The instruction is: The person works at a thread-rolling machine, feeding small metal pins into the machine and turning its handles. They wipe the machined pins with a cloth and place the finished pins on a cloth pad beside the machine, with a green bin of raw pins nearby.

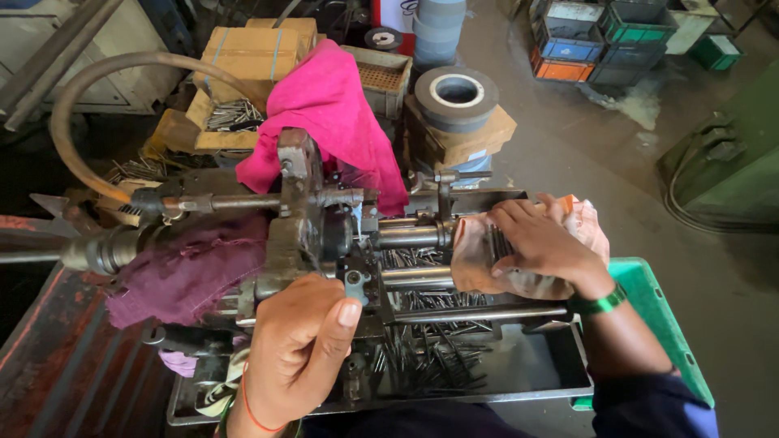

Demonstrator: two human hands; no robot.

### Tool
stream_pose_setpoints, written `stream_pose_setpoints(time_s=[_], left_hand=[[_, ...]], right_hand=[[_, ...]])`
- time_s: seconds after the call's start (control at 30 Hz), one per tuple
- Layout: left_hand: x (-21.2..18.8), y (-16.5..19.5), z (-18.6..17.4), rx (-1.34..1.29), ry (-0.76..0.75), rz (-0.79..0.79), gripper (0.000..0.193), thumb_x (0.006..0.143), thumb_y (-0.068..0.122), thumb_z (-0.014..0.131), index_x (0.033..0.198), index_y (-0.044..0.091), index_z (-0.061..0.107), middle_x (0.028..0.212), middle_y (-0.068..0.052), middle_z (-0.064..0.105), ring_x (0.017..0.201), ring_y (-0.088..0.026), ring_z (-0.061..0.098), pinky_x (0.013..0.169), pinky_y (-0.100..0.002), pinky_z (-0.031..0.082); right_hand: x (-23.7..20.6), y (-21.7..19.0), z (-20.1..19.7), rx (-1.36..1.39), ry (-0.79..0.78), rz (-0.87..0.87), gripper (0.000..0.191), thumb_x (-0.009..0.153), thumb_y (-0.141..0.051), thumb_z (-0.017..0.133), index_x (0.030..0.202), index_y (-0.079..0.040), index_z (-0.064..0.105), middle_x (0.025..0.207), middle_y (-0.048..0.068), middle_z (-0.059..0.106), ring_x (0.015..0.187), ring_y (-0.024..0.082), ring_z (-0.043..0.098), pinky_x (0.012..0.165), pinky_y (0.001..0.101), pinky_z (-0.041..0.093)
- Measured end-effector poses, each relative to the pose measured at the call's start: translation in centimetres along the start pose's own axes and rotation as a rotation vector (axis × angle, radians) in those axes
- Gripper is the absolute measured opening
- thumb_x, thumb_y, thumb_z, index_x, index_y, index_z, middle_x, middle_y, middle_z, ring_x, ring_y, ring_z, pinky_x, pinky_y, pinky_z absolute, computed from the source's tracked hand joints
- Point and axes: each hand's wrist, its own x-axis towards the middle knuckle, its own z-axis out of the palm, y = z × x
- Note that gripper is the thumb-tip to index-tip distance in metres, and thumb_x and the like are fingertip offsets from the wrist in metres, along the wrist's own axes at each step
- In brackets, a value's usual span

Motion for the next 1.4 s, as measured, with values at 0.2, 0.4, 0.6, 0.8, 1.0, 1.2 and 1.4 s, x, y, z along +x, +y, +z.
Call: stream_pose_setpoints(time_s=[0.2,0.4,0.6,0.8,1.0,1.2,1.4], left_hand=[[0.0,-0.1,0.0,0.009,-0.004,-0.015,0.039,0.103,0.012,0.056,0.067,0.006,0.042,0.061,-0.004,0.037,0.055,-0.022,0.039,0.061,-0.036,0.032],[0.2,0.0,0.0,-0.006,-0.014,-0.010,0.039,0.104,0.012,0.055,0.067,0.007,0.043,0.061,-0.003,0.038,0.054,-0.022,0.040,0.061,-0.037,0.031],[0.2,0.3,0.2,0.003,-0.003,-0.018,0.040,0.105,0.013,0.054,0.066,0.007,0.044,0.060,-0.003,0.040,0.054,-0.022,0.041,0.061,-0.036,0.032],[0.3,0.5,0.2,0.005,-0.005,-0.021,0.042,0.107,0.015,0.053,0.066,0.007,0.046,0.059,-0.002,0.044,0.054,-0.021,0.045,0.061,-0.036,0.035],[0.4,0.5,0.3,-0.002,0.001,-0.026,0.043,0.107,0.016,0.052,0.066,0.008,0.046,0.059,-0.001,0.045,0.054,-0.020,0.046,0.061,-0.035,0.036],[0.3,0.6,0.5,0.013,-0.001,-0.046,0.043,0.107,0.019,0.051,0.066,0.007,0.048,0.058,-0.001,0.047,0.053,-0.019,0.047,0.060,-0.035,0.035],[0.4,0.7,0.4,-0.005,-0.001,-0.032,0.042,0.107,0.018,0.052,0.067,0.007,0.047,0.060,-0.001,0.046,0.055,-0.020,0.047,0.061,-0.035,0.036]], right_hand=[[-2.4,-2.8,1.4,0.252,0.328,0.103,0.044,0.079,-0.025,0.080,0.118,-0.011,0.063,0.108,0.011,0.069,0.105,0.035,0.064,0.094,0.0500,0.045],[-1.2,-5.5,4.1,0.765,0.503,0.091,0.029,0.090,-0.006,0.071,0.118,-0.009,0.070,0.110,0.007,0.075,0.095,0.017,0.073,0.085,0.0306,0.057],[3.9,-8.4,8.3,1.356,0.593,0.080,0.019,0.101,-0.008,0.063,0.118,-0.006,0.070,0.102,0.000,0.070,0.095,0.009,0.067,0.087,0.0255,0.053],[8.9,-10.6,12.9,1.610,0.628,0.183,0.017,0.107,-0.013,0.062,0.117,-0.003,0.072,0.092,0.000,0.066,0.085,0.008,0.056,0.080,0.0245,0.046],[9.1,-10.2,13.8,1.492,0.484,0.069,0.018,0.102,-0.013,0.063,0.113,-0.003,0.071,0.106,-0.002,0.072,0.091,0.007,0.062,0.086,0.0248,0.051],[8.7,-10.2,12.8,1.569,0.425,0.105,0.018,0.102,-0.013,0.063,0.113,-0.002,0.071,0.105,-0.002,0.073,0.088,0.007,0.060,0.085,0.0249,0.050],[8.4,-10.3,12.8,1.632,0.452,0.095,0.016,0.104,-0.012,0.062,0.113,-0.002,0.070,0.100,-0.002,0.068,0.093,0.006,0.061,0.088,0.0235,0.050]])
